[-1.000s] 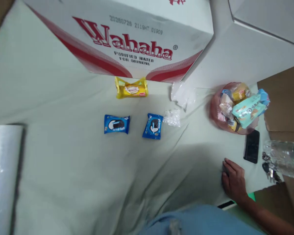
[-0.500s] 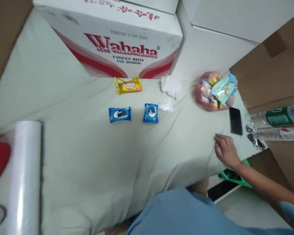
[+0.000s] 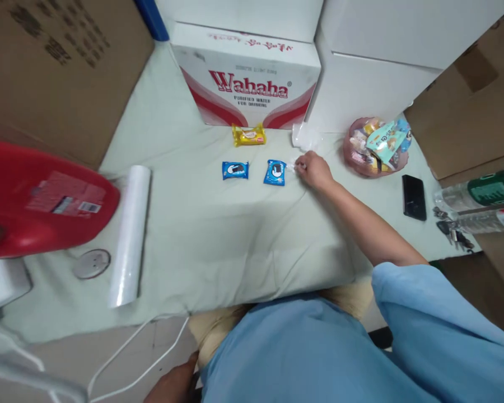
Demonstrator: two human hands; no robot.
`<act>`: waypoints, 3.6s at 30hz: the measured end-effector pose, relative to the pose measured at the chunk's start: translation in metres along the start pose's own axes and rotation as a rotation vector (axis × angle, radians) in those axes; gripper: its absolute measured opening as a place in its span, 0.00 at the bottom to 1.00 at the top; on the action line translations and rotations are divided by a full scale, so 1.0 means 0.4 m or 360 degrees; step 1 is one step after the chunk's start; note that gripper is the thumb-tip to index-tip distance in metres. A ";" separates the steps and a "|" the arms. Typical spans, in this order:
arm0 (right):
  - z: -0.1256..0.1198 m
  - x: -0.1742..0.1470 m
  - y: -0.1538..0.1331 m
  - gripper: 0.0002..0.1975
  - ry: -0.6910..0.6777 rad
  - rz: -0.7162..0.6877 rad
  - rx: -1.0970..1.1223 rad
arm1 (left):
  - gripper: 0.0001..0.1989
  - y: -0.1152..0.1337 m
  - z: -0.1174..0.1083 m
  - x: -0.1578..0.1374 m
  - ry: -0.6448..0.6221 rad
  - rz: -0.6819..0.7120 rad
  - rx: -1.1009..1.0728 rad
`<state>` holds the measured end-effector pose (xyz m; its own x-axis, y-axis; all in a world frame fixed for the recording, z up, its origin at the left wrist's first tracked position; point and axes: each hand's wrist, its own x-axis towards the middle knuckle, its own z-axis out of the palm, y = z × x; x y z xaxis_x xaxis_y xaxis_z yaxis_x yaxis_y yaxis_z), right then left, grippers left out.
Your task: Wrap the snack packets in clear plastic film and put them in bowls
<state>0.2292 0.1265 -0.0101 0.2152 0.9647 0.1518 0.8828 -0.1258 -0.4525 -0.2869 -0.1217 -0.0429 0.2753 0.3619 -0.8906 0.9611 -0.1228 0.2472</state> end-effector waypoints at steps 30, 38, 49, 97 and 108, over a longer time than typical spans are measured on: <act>-0.012 -0.514 -0.120 0.15 0.0510 0.0625 0.1844 | 0.13 0.632 -0.404 0.317 0.0552 0.1589 -0.2209; 0.009 -0.504 -0.069 0.09 0.0112 0.0686 0.1741 | 0.17 0.609 -0.439 0.310 0.0159 0.1521 -0.2778; -0.069 -0.430 -0.072 0.24 -0.0368 0.0740 0.1867 | 0.09 0.616 -0.439 0.303 0.0232 0.1599 -0.2585; -0.056 -0.469 -0.128 0.26 0.0272 0.0874 0.1861 | 0.15 0.595 -0.460 0.291 0.0234 0.1397 -0.2667; -0.034 -0.466 -0.112 0.19 0.0241 0.0934 0.1606 | 0.14 0.587 -0.476 0.317 0.0382 0.1434 -0.2773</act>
<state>0.1553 -0.0510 -0.0061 0.5861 0.7741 -0.2393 -0.0838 -0.2359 -0.9682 -0.0223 0.0713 -0.0250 0.4623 0.8376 -0.2910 -0.5010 0.5175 0.6937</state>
